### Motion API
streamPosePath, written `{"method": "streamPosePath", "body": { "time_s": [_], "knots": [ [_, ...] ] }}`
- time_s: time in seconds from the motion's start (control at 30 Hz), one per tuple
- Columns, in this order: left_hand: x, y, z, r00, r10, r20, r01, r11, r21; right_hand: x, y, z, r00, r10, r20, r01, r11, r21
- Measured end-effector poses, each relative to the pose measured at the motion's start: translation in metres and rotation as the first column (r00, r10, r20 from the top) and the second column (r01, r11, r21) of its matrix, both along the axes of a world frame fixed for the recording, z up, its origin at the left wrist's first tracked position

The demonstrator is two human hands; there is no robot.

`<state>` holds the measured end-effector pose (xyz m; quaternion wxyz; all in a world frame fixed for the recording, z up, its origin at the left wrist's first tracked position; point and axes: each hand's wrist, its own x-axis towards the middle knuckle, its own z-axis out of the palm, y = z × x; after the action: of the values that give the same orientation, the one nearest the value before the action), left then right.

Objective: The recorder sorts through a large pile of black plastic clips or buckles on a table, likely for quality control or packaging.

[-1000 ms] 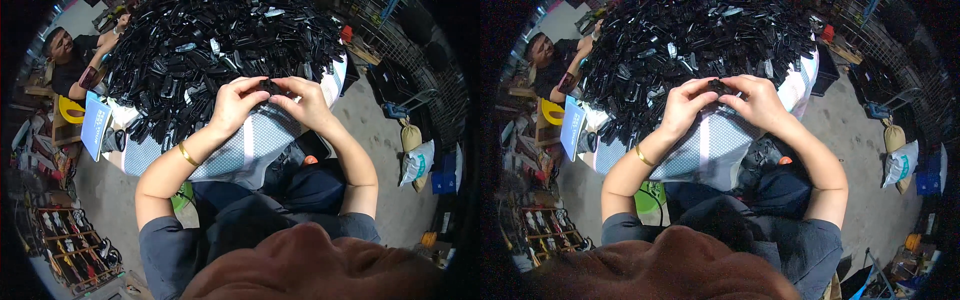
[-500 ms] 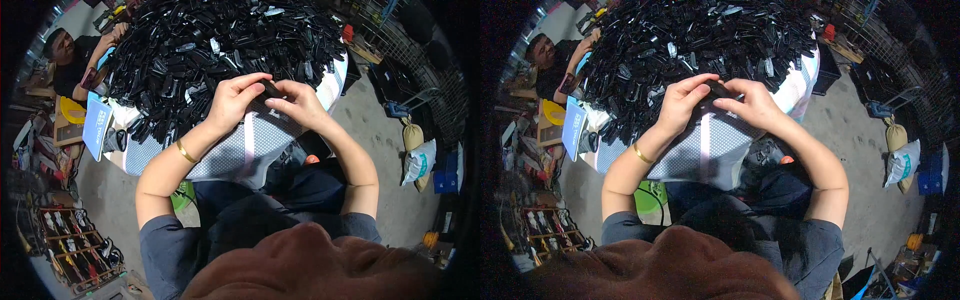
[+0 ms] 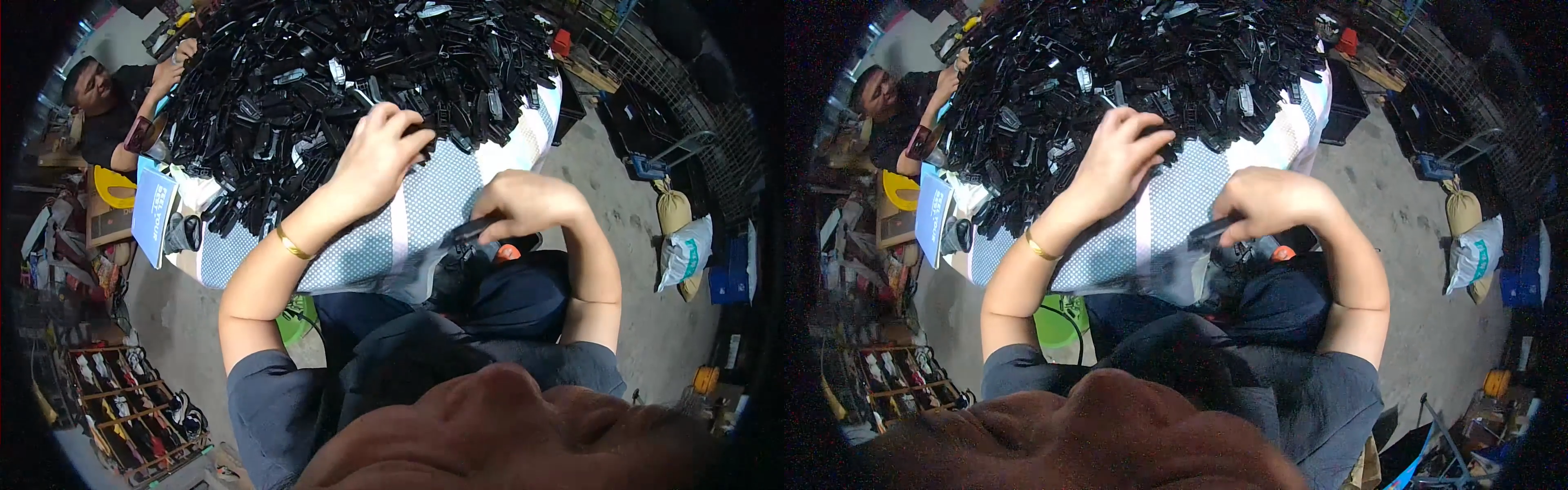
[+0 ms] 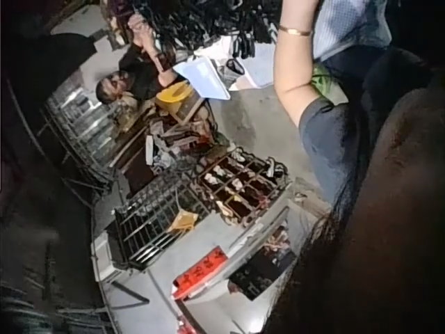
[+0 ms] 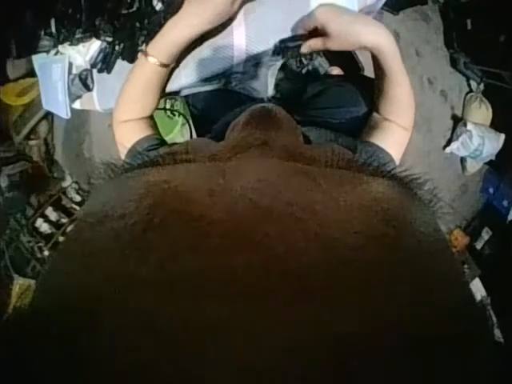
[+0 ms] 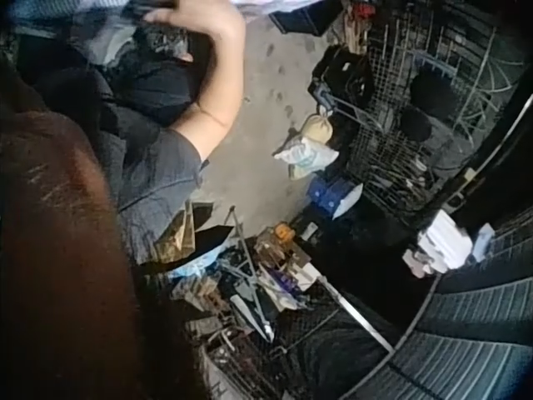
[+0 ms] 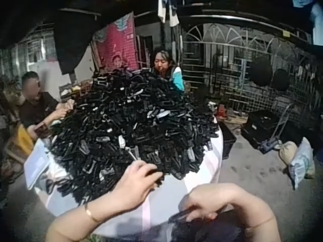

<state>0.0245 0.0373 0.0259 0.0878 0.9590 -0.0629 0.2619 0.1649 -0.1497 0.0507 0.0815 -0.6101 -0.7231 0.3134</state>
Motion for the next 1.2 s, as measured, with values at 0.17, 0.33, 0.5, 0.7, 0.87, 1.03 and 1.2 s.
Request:
{"method": "streamPosePath", "body": {
  "time_s": [0.17, 0.33, 0.5, 0.7, 0.87, 1.03, 1.2],
  "knots": [
    [0.006, -0.01, -0.012, 0.992, 0.093, -0.088, -0.057, 0.934, 0.353, 0.001, 0.003, -0.006, 0.999, -0.01, -0.037, 0.012, 0.997, 0.071],
    [0.001, -0.014, -0.012, 0.997, -0.054, -0.051, 0.068, 0.937, 0.342, 0.015, 0.028, -0.001, 0.929, -0.27, -0.254, 0.367, 0.776, 0.514],
    [-0.008, -0.023, -0.02, 0.945, -0.229, -0.233, 0.232, 0.973, -0.013, 0.039, 0.086, -0.003, 0.859, -0.508, -0.059, 0.299, 0.404, 0.864],
    [-0.01, -0.027, -0.028, 0.96, -0.227, -0.161, 0.206, 0.969, -0.138, 0.078, 0.147, 0.019, 0.548, -0.813, 0.199, 0.103, 0.301, 0.948],
    [-0.01, -0.031, -0.027, 0.958, -0.26, -0.117, 0.219, 0.934, -0.282, 0.073, 0.173, 0.04, 0.639, -0.75, 0.172, 0.068, 0.278, 0.958],
    [-0.009, -0.031, -0.031, 0.96, -0.262, -0.101, 0.221, 0.927, -0.302, 0.067, 0.178, 0.043, 0.727, -0.634, 0.262, -0.022, 0.359, 0.933],
    [-0.009, -0.031, -0.029, 0.975, -0.203, -0.089, 0.148, 0.895, -0.421, 0.084, 0.193, 0.053, 0.637, -0.676, 0.369, 0.215, 0.616, 0.758]
  ]
}}
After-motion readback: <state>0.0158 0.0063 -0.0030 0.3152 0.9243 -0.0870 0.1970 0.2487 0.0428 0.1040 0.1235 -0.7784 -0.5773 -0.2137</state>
